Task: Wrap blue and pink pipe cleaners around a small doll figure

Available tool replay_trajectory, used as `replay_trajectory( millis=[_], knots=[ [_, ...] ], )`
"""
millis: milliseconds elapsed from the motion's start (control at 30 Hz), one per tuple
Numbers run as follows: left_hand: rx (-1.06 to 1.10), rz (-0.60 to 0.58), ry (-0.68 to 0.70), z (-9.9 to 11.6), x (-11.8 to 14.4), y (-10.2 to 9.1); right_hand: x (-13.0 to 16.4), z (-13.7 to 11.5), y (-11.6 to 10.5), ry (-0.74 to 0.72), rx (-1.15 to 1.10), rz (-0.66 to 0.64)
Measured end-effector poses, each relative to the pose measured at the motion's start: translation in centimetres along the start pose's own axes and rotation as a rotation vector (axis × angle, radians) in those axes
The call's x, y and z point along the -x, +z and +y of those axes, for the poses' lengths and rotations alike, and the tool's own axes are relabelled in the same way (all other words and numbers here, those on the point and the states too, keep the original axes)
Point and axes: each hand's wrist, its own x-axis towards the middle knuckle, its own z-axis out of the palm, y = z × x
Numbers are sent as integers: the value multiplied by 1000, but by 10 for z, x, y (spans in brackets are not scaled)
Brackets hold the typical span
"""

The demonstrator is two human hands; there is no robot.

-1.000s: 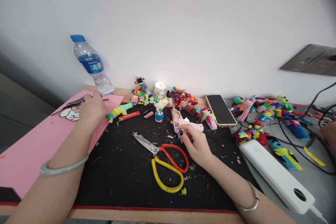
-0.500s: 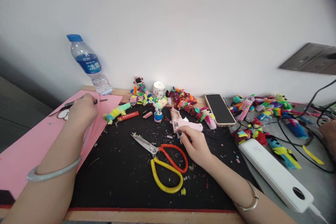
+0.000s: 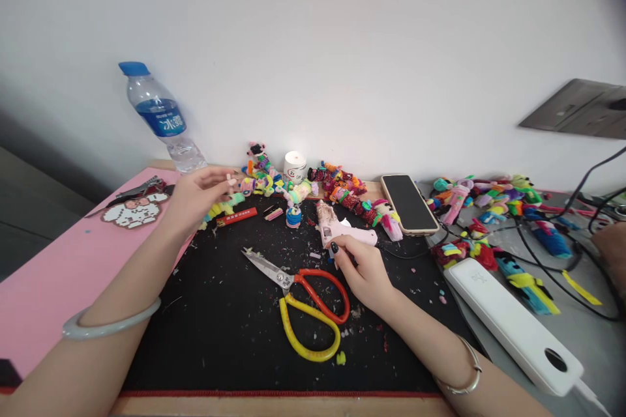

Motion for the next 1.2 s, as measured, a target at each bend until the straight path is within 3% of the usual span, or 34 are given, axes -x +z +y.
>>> replay_trajectory(
  millis=[200, 367, 533, 600, 1067, 1200],
  knots=[
    [361, 30, 63, 16, 11, 18, 1, -1, 1, 1, -9, 1],
    [580, -193, -148, 22, 37, 51, 2, -1, 1, -20, -23, -19],
    [573, -479, -291, 24, 75, 86, 3, -2, 2, -96, -20, -102],
    [580, -541, -313, 24, 85, 93, 3, -2, 4, -111, 7, -117],
    [545, -490, -335, 16, 96, 101, 1, -3, 4, -120, 25, -114],
    [422, -466, -227, 15, 93, 99, 0, -3, 1, -106, 28, -36]
  ],
)
